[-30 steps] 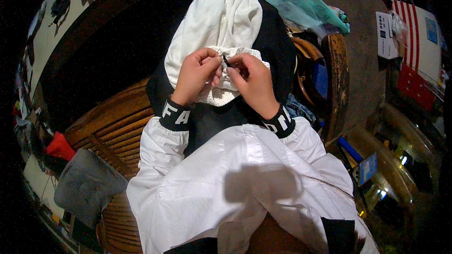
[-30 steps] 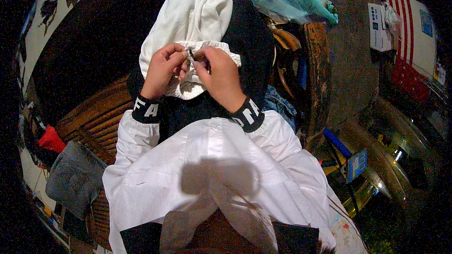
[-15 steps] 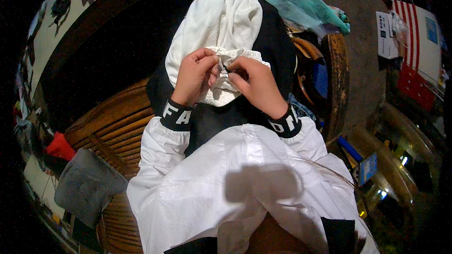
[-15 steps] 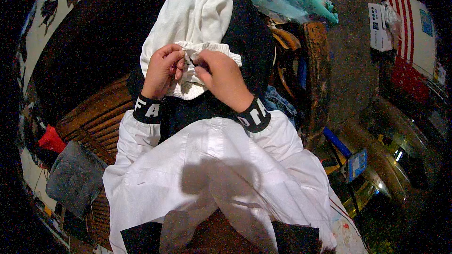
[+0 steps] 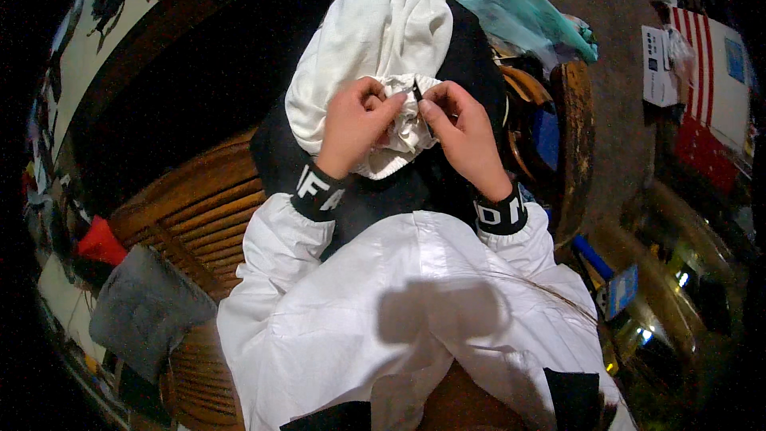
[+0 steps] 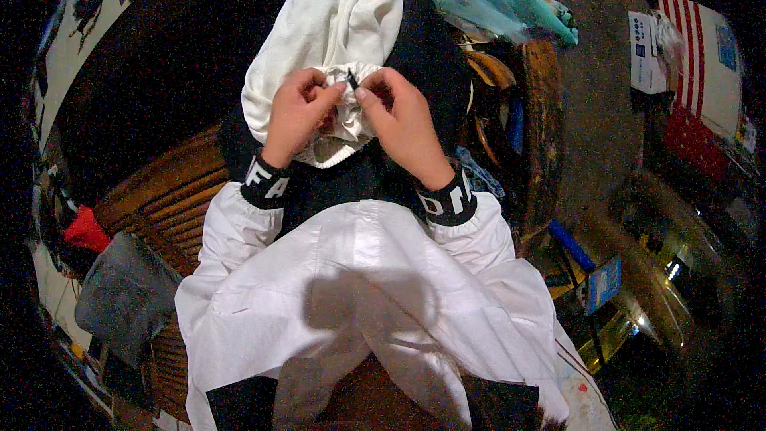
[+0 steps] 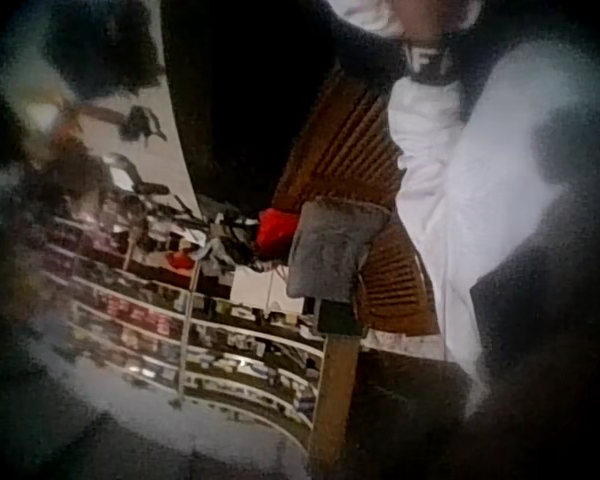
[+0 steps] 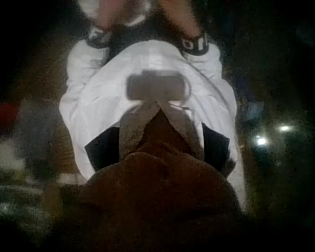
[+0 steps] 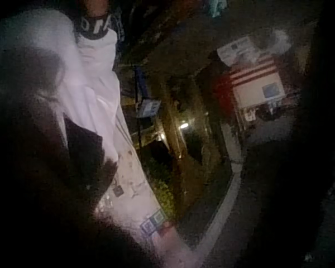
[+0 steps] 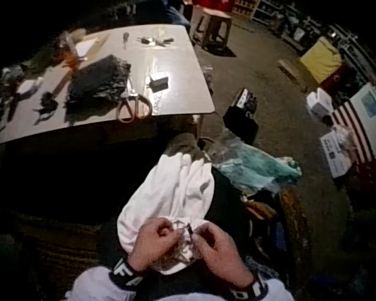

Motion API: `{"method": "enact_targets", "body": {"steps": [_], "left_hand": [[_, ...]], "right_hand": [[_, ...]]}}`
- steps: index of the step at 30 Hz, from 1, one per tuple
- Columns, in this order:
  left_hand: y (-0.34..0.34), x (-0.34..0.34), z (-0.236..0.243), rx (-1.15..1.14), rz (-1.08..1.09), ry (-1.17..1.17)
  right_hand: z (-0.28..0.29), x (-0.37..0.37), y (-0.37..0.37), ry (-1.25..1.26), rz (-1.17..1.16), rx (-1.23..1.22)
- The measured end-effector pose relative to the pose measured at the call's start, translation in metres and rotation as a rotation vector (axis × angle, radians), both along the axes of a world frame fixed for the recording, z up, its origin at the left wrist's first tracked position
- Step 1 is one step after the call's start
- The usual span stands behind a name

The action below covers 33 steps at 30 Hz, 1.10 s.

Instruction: The person uses a small blade to cut a white fabric item, then switches to scissors to trim the edges. The person holds the fabric with one hand while cutting with the other, working on a cluttered table.

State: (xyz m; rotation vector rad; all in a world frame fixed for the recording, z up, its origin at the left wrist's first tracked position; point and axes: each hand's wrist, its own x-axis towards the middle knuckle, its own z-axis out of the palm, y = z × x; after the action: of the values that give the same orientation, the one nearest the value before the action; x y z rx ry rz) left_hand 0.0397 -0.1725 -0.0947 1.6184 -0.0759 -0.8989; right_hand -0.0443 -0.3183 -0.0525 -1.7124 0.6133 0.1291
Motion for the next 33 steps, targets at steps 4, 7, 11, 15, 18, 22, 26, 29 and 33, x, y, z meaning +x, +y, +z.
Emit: {"method": "enact_targets", "body": {"steps": [4,7,11,15,18,22,26,29,33], "left_hand": [[-0.003,-0.010,-0.016,0.050,-0.034,-0.183],[0.002,-0.013,-0.016,-0.004,-0.013,-0.202],[0.006,-0.018,-0.017,-0.019,-0.007,-0.311],[-0.001,-0.019,-0.015,0.139,-0.143,-0.540],[-0.004,-0.017,-0.002,0.272,-0.170,-0.637],[0.003,-0.004,0.027,0.332,-0.146,-0.741],[0.010,0.002,0.010,0.123,-0.092,-0.728],[0.013,0.010,-0.004,0.090,-0.195,-0.440],[0.012,0.007,-0.010,0.060,-0.137,-0.373]], "right_hand": [[-0.009,0.002,0.002,-0.154,-0.060,-0.136],[-0.003,0.007,-0.004,-0.153,0.062,-0.168],[-0.014,0.005,-0.015,-0.083,0.286,-0.224],[-0.006,0.004,-0.023,0.065,0.364,-0.032],[0.003,-0.003,-0.028,0.188,0.285,0.216],[0.017,-0.010,-0.033,0.163,0.237,0.396],[0.007,-0.003,-0.027,0.088,0.173,0.379],[0.001,0.001,-0.018,0.079,0.105,0.289],[0.005,0.000,-0.004,-0.162,-0.039,-0.153]]}}
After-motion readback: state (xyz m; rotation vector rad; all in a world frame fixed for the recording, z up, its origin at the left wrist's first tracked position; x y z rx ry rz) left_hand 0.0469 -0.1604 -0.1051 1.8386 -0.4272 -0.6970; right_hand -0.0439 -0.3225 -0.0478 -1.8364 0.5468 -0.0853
